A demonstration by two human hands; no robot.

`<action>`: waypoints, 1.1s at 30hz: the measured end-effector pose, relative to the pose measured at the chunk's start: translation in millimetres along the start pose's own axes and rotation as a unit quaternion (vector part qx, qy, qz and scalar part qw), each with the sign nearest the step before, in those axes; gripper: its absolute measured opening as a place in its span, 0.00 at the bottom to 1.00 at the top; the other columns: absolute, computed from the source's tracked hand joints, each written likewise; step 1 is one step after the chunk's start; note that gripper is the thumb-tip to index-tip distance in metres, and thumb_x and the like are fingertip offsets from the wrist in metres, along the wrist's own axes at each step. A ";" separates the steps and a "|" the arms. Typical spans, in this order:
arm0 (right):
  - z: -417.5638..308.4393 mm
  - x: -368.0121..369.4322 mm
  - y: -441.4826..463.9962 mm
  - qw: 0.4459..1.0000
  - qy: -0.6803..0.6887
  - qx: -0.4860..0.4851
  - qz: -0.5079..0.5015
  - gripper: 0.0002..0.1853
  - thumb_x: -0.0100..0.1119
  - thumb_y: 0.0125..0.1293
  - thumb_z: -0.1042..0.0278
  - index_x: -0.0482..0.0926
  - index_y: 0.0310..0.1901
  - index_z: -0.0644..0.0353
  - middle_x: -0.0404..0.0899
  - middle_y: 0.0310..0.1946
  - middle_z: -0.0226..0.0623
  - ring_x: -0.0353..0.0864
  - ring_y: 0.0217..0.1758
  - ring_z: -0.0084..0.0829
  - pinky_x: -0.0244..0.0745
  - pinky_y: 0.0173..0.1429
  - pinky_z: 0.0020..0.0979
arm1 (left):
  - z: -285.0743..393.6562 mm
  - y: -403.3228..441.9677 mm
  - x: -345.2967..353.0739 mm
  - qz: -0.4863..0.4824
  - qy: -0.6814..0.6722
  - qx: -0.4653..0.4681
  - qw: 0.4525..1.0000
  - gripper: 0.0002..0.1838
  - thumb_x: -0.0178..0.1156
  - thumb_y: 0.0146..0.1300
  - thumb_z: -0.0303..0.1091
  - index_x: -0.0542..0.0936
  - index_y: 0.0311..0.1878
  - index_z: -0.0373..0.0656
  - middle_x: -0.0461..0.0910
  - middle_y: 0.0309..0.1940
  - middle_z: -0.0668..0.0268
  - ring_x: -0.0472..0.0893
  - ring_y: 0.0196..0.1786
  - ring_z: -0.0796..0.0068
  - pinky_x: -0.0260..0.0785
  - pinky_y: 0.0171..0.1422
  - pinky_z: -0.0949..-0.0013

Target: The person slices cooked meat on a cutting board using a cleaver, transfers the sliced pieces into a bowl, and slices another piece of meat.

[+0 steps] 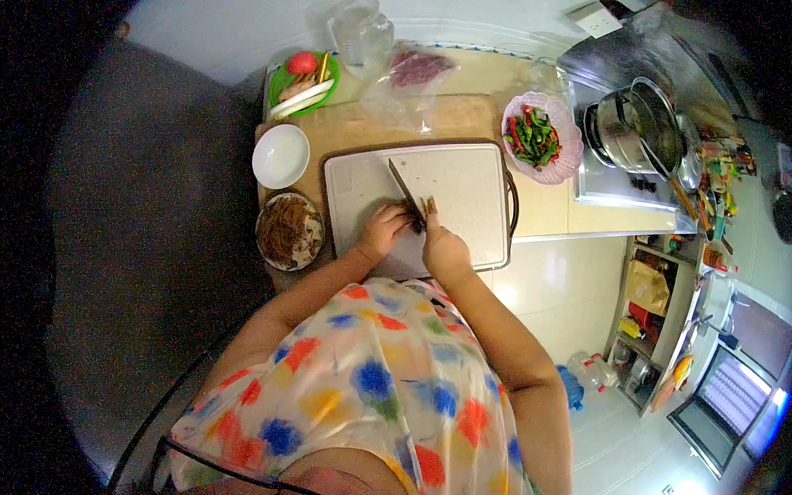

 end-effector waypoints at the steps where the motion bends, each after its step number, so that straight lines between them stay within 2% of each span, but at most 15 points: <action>1: 0.9 2.9 1.9 1.000 0.009 -0.008 0.013 0.33 0.48 0.60 0.75 0.53 0.69 0.63 0.80 0.27 0.58 0.81 0.30 0.56 0.76 0.36 0.52 | 0.9 -0.1 -1.5 0.002 0.002 0.002 1.000 0.10 0.61 0.53 0.28 0.83 0.40 0.44 0.79 0.44 0.65 0.77 0.50 0.60 0.72 0.55 0.62; 2: 1.0 3.3 3.4 0.999 0.017 -0.016 0.027 0.31 0.48 0.61 0.75 0.56 0.67 0.63 0.79 0.25 0.59 0.81 0.29 0.57 0.75 0.35 0.53 | 1.8 0.4 -2.8 0.005 0.003 0.004 1.000 0.11 0.61 0.52 0.27 0.83 0.40 0.44 0.79 0.44 0.65 0.77 0.50 0.60 0.72 0.54 0.62; 5: -2.3 7.4 4.1 1.000 -0.003 -0.003 0.012 0.36 0.48 0.60 0.76 0.49 0.71 0.61 0.80 0.26 0.58 0.81 0.29 0.56 0.76 0.35 0.52 | 0.0 0.1 -0.9 0.010 0.003 0.001 1.000 0.11 0.61 0.51 0.26 0.83 0.39 0.45 0.79 0.44 0.65 0.77 0.48 0.60 0.73 0.53 0.62; 8: 1.1 18.2 15.4 1.000 0.000 0.001 0.019 0.36 0.48 0.61 0.74 0.49 0.72 0.60 0.80 0.27 0.57 0.81 0.30 0.56 0.76 0.35 0.52 | 3.5 1.0 -2.0 0.005 -0.004 -0.009 1.000 0.11 0.61 0.49 0.25 0.83 0.39 0.45 0.79 0.44 0.65 0.77 0.48 0.60 0.73 0.53 0.62; 11: -3.3 11.2 11.8 1.000 0.011 0.016 0.021 0.15 0.47 0.62 0.73 0.64 0.50 0.64 0.81 0.32 0.58 0.82 0.34 0.56 0.77 0.39 0.50 | 0.5 -2.2 1.6 0.009 -0.004 0.005 1.000 0.12 0.61 0.49 0.25 0.83 0.39 0.45 0.79 0.43 0.65 0.77 0.47 0.60 0.73 0.52 0.62; 14: 7.5 5.0 11.3 0.995 0.065 0.038 0.059 0.14 0.49 0.63 0.72 0.64 0.50 0.64 0.79 0.28 0.59 0.80 0.33 0.58 0.76 0.39 0.53 | -1.0 -3.3 4.5 0.016 -0.011 0.018 1.000 0.12 0.61 0.49 0.25 0.82 0.40 0.46 0.78 0.44 0.65 0.77 0.48 0.60 0.73 0.53 0.61; 15: 12.6 3.1 10.2 0.991 0.093 0.049 0.086 0.16 0.53 0.64 0.70 0.65 0.51 0.63 0.79 0.27 0.60 0.80 0.32 0.59 0.74 0.37 0.53 | -1.1 -2.8 3.3 0.018 -0.014 0.022 0.999 0.13 0.61 0.49 0.25 0.82 0.40 0.46 0.78 0.44 0.65 0.77 0.48 0.60 0.73 0.53 0.61; 18: 26.5 0.6 3.9 0.981 0.159 0.078 0.076 0.15 0.53 0.64 0.70 0.65 0.50 0.63 0.78 0.27 0.61 0.79 0.32 0.61 0.74 0.36 0.54 | -0.9 -2.7 2.6 0.036 -0.033 -0.006 0.999 0.13 0.60 0.51 0.26 0.82 0.41 0.46 0.78 0.45 0.66 0.77 0.49 0.60 0.72 0.55 0.62; 22: 14.3 -9.9 -6.3 0.998 0.043 0.000 0.053 0.14 0.51 0.64 0.69 0.64 0.50 0.62 0.79 0.26 0.60 0.79 0.31 0.60 0.74 0.36 0.55 | 0.5 -2.5 4.0 0.018 -0.029 -0.021 0.999 0.12 0.60 0.53 0.26 0.82 0.41 0.46 0.77 0.45 0.66 0.76 0.51 0.61 0.70 0.58 0.63; 28: 8.7 -5.4 -16.1 1.000 -0.010 0.008 0.002 0.15 0.48 0.64 0.70 0.65 0.51 0.62 0.80 0.27 0.59 0.81 0.32 0.57 0.76 0.37 0.53 | 3.6 1.1 -1.7 0.002 -0.026 -0.003 1.000 0.11 0.61 0.53 0.27 0.82 0.42 0.43 0.78 0.45 0.64 0.75 0.52 0.59 0.69 0.59 0.61; 31: 7.2 -7.0 -16.3 1.000 0.009 0.019 0.002 0.15 0.52 0.63 0.70 0.65 0.50 0.64 0.79 0.26 0.60 0.80 0.32 0.58 0.74 0.37 0.54 | 2.6 1.3 -1.9 -0.016 -0.033 -0.012 0.999 0.12 0.63 0.53 0.28 0.81 0.43 0.41 0.78 0.48 0.61 0.75 0.54 0.56 0.67 0.61 0.57; 33: 1.3 -9.2 -14.8 1.000 0.003 0.017 -0.002 0.14 0.50 0.63 0.71 0.65 0.50 0.64 0.79 0.26 0.60 0.81 0.32 0.58 0.74 0.37 0.54 | 3.2 1.9 -3.7 -0.020 -0.041 -0.019 0.999 0.11 0.62 0.54 0.28 0.81 0.42 0.41 0.78 0.48 0.61 0.75 0.54 0.55 0.67 0.62 0.57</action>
Point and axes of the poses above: each hand's wrist, its own y-axis towards the middle knuckle, its own x-axis out of the palm, z = x × y, the point moved 6 cm from there along y, towards the middle knuckle
